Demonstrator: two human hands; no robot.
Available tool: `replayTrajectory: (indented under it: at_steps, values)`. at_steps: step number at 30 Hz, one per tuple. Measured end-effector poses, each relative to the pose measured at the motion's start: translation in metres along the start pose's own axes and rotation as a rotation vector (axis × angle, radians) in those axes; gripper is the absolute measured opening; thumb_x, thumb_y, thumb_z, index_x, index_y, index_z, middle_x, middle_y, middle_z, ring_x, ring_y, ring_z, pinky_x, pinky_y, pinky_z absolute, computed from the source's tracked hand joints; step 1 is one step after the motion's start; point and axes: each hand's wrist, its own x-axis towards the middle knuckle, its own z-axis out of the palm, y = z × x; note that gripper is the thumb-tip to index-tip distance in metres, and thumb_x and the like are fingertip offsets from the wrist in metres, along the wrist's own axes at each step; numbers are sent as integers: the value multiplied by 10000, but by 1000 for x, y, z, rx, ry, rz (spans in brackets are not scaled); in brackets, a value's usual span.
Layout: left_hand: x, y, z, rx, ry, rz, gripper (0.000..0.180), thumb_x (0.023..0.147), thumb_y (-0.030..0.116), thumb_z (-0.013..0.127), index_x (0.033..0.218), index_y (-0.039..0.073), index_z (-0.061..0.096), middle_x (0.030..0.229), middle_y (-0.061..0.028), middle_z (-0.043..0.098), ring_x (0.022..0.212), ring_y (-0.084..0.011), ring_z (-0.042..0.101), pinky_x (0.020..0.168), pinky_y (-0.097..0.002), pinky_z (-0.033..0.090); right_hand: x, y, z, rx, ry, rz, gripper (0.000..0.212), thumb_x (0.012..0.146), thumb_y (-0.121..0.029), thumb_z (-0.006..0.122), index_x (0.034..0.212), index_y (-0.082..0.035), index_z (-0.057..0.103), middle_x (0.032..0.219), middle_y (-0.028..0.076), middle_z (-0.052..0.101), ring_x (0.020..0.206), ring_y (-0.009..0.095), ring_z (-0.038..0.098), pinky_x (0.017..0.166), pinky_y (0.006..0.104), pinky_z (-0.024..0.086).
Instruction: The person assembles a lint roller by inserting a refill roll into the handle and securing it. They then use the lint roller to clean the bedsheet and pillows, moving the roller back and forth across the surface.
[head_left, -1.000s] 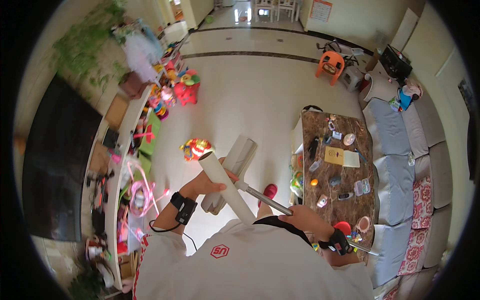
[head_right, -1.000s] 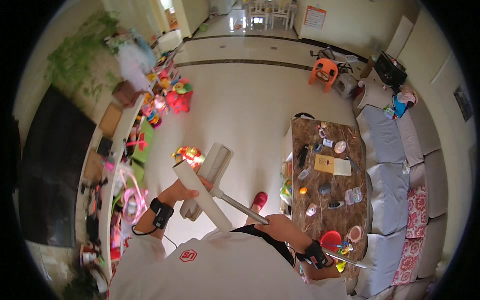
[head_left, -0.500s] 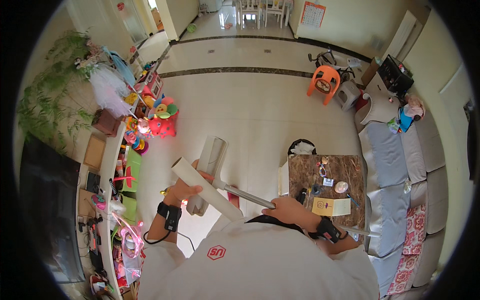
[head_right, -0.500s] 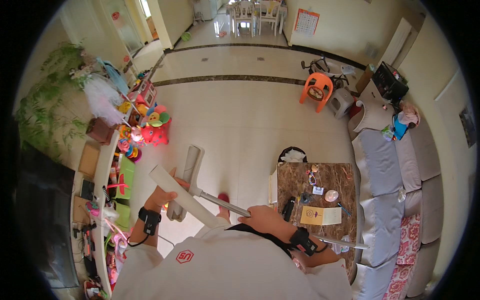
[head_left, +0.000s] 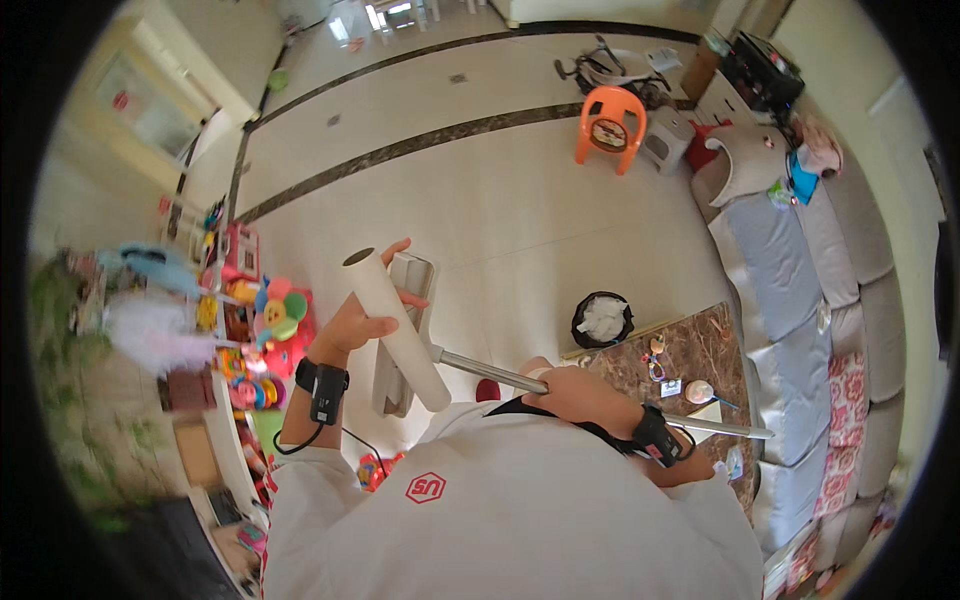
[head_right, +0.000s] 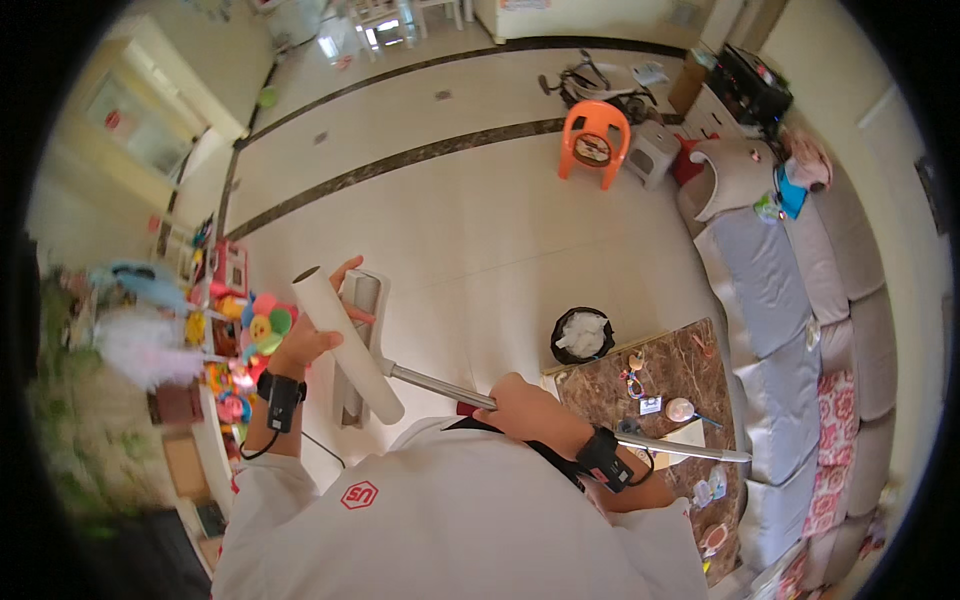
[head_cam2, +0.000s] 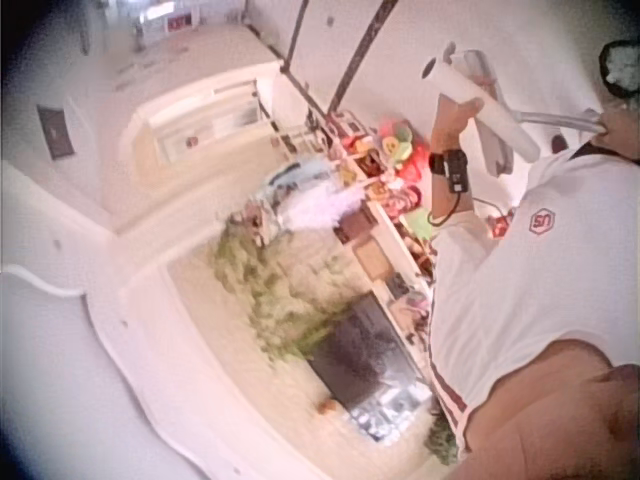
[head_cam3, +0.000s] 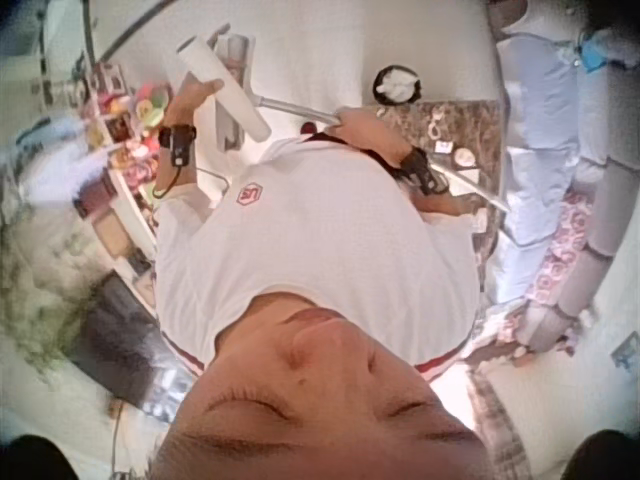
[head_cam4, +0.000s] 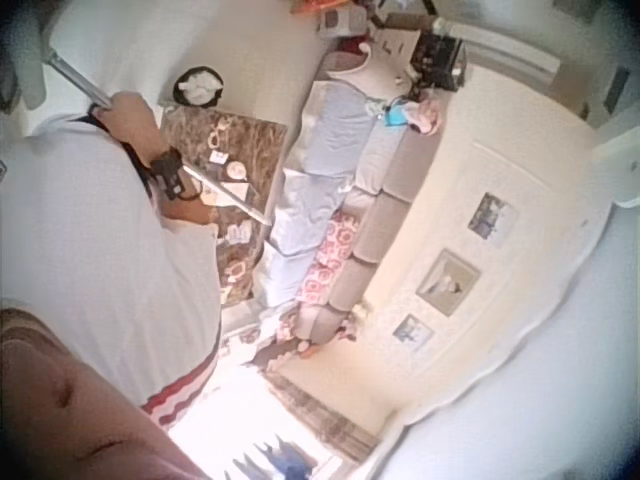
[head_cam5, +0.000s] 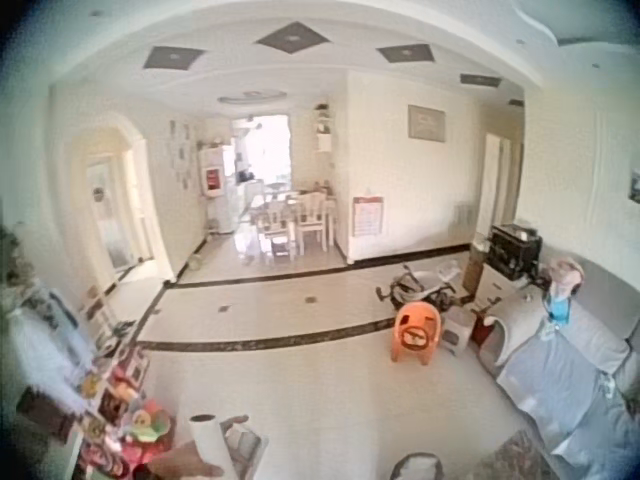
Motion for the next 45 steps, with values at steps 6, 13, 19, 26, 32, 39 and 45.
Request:
replayTrajectory:
  at_steps: [6,13,19,26,32,39,45]
  values:
    - [185,-35,-42,-67,-203,-113,1049,661,412,811,1457,96,205,1161,-132,635,1100,-215,577,954,-370,429,93,38,-101,-6,-61,61,468,860,-490,560,988,-59,686,881,194,677,823,375,644,717,447,503]
    - [324,-61,-116,-196,-105,-223,1011,636,497,809,1424,104,312,1114,-138,649,1011,-197,617,835,-331,487,200,48,-260,-101,-83,23,455,823,-474,569,883,-38,679,851,179,668,816,365,641,695,459,497]
    - [427,-72,-186,-297,13,-191,1072,615,605,775,1425,61,330,1122,-95,651,835,-110,597,700,-255,478,321,45,-370,-179,-192,-25,430,816,-446,583,884,-32,680,862,188,668,802,374,631,695,460,485]
    - [627,-70,-322,-194,33,52,928,645,609,732,1337,43,482,1378,-111,469,989,-175,611,1014,-361,366,489,19,-504,-90,-168,-12,451,830,-458,580,941,-34,685,885,193,672,829,366,637,715,455,488]
    - [794,-49,-398,-249,-161,31,704,703,553,698,1157,17,663,1304,-73,473,1285,-231,396,1089,-424,284,565,-19,-611,-9,-137,33,406,851,-399,576,991,-29,671,906,197,669,845,371,635,725,444,484]
    - [965,-66,-459,-36,-160,-1,763,686,637,630,1144,29,682,1226,-47,434,1173,-202,432,1031,-384,325,649,-11,-732,101,-67,108,338,822,-323,584,958,-21,652,915,209,658,862,384,628,724,437,482]
    - [1133,-70,-515,-135,-31,66,779,705,697,575,1069,20,699,1280,-101,478,1188,-228,454,1028,-409,342,741,23,-886,87,12,40,350,827,-345,580,920,-14,645,886,208,657,857,386,627,711,449,486]
